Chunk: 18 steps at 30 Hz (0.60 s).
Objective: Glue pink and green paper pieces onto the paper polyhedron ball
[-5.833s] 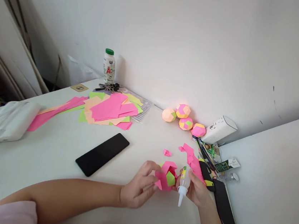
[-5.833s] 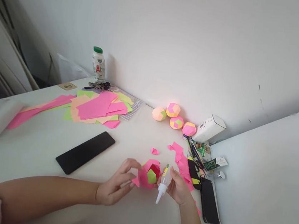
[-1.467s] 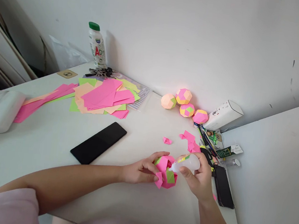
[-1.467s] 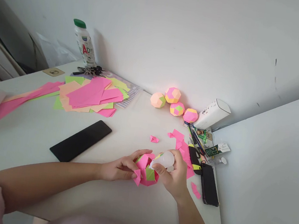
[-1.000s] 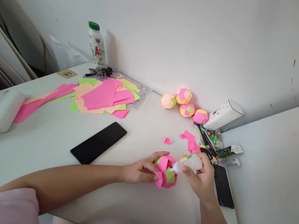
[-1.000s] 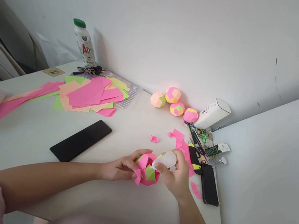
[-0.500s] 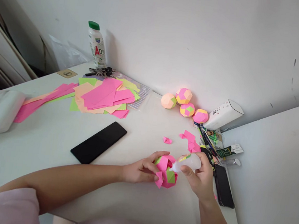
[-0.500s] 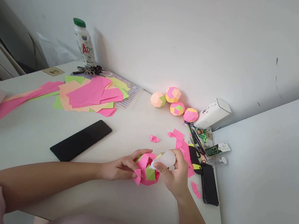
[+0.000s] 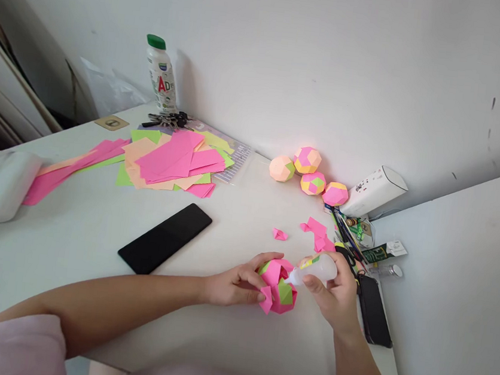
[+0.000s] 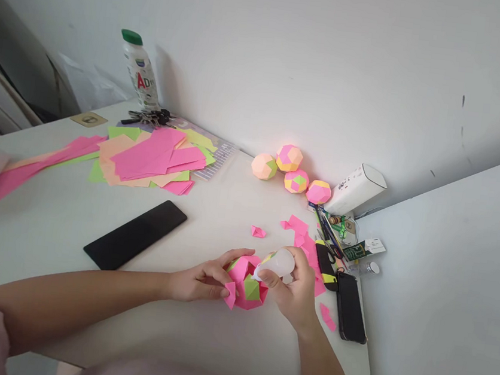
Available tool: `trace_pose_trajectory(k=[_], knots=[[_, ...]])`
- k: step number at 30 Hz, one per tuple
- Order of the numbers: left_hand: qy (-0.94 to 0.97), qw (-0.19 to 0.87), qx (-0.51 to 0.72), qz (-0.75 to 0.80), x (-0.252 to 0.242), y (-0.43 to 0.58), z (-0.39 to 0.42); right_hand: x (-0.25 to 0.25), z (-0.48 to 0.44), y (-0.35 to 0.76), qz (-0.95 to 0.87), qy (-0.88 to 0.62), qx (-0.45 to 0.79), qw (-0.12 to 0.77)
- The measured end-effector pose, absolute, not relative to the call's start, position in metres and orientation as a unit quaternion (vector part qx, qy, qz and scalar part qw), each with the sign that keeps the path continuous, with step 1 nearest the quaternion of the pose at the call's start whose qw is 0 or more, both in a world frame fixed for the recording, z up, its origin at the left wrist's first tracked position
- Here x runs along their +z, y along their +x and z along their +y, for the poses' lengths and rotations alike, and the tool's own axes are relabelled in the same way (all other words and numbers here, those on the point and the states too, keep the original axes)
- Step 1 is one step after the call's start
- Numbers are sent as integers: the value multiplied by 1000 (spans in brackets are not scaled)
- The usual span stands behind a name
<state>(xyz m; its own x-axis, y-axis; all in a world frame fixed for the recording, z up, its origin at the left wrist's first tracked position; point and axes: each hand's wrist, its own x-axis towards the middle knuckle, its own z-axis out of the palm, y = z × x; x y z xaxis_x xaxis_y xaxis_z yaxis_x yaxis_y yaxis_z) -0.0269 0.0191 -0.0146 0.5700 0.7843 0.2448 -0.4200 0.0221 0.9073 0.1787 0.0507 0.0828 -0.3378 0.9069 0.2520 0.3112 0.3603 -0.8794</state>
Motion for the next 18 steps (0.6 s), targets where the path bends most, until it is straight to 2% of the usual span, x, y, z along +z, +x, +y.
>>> trace_pose_trajectory(k=[18], knots=[[554, 691, 436, 162, -16, -27, 20, 89, 46, 176, -757, -376, 391, 364]])
